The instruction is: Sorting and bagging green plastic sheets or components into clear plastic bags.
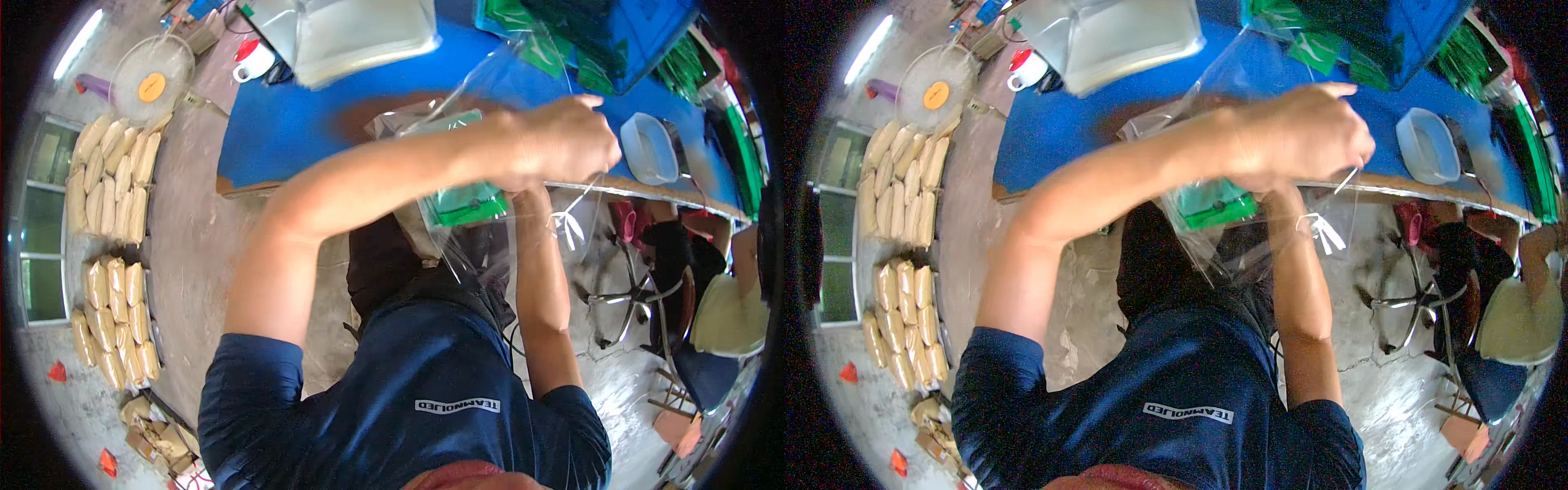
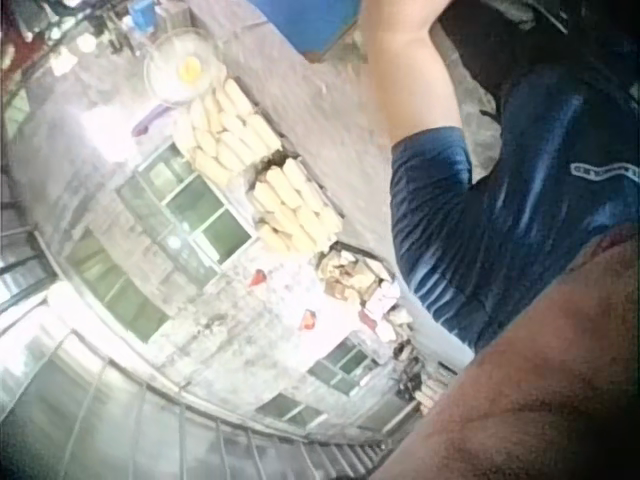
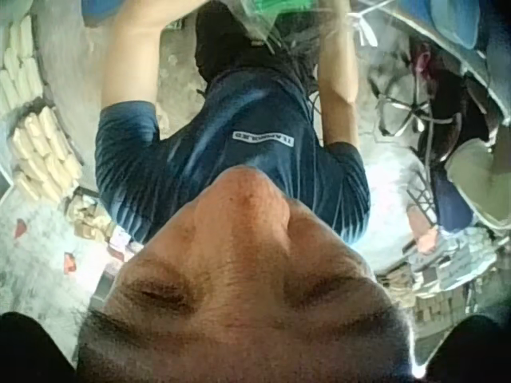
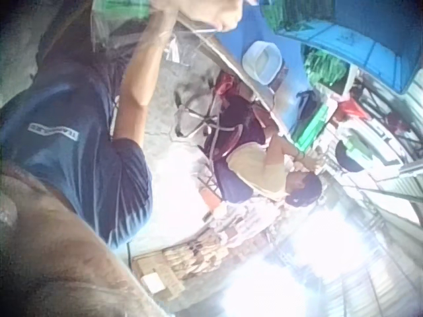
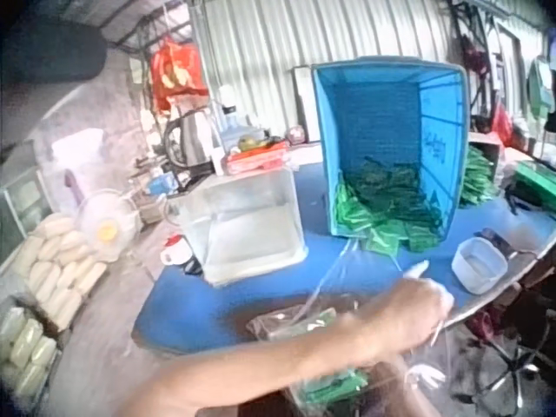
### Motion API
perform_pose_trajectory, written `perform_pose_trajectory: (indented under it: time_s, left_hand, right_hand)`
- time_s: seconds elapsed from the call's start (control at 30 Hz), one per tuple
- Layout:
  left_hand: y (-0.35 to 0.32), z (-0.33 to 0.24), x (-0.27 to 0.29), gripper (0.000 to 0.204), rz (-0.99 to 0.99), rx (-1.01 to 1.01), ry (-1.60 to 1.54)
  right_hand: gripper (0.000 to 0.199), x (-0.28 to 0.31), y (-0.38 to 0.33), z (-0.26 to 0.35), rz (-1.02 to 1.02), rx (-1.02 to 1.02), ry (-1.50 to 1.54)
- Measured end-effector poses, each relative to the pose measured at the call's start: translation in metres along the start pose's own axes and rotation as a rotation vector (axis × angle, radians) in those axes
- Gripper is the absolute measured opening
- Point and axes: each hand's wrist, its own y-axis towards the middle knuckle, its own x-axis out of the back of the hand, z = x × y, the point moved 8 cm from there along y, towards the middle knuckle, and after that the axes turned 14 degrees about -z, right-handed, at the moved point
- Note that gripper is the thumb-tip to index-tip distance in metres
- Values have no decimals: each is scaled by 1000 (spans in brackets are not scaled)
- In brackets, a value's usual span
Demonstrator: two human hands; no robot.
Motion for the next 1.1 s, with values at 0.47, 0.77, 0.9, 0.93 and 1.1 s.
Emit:
perform_pose_trajectory:
  time_s: [0.47,0.77,0.9,0.93,1.1]
  left_hand:
    - [-302,76,-27,84,-1225,1400,-1429]
    - [-303,83,-43,66,-1363,1374,-1894]
    - [-307,90,-36,42,-1538,1442,-1835]
    - [-305,90,-37,42,-1526,1444,-1835]
    - [-309,90,-32,26,-1446,1517,-1647]
  right_hand:
    - [68,-58,-24,-35,295,-304,-931]
    - [79,-25,4,-67,270,-516,-75]
    - [81,-57,-37,-49,207,-420,419]
    - [81,-54,-39,-43,110,-314,321]
    - [69,-72,-40,-52,159,-427,259]
